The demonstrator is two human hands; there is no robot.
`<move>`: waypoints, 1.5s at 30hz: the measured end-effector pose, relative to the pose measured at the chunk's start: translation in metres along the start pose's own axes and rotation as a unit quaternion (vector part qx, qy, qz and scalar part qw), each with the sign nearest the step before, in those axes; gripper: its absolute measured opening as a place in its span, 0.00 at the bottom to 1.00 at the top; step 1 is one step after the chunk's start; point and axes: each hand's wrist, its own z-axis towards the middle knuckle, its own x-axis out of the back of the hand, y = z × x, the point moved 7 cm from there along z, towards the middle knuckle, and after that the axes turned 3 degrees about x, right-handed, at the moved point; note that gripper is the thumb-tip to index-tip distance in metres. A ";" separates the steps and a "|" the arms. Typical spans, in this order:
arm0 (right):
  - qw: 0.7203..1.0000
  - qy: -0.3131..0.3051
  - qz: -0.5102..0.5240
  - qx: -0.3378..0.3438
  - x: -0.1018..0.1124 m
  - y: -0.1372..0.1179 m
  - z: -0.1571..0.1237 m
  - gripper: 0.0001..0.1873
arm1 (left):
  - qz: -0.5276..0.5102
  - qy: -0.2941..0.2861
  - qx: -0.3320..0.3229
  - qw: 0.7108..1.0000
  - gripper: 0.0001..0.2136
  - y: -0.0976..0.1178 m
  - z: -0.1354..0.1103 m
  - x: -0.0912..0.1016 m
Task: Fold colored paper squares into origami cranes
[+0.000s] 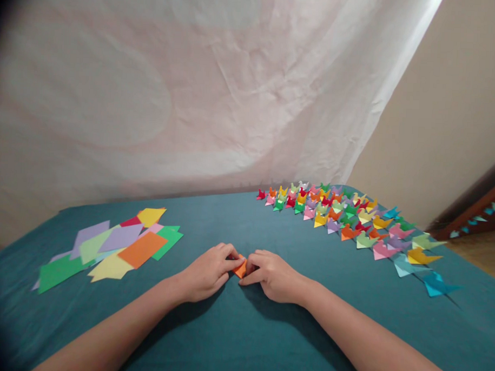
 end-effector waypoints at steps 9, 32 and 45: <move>0.993 0.065 -0.068 -0.076 0.003 0.024 -0.004 0.21 | 0.012 0.004 0.001 1.000 0.13 0.000 -0.001 -0.003; 0.972 0.018 -0.219 -0.078 -0.001 -0.003 0.006 0.11 | 0.015 -0.069 -0.060 0.996 0.22 0.013 -0.019 0.012; 0.989 0.056 -0.082 -0.109 -0.001 -0.004 0.005 0.11 | -0.258 0.028 0.010 0.966 0.11 -0.042 -0.002 0.002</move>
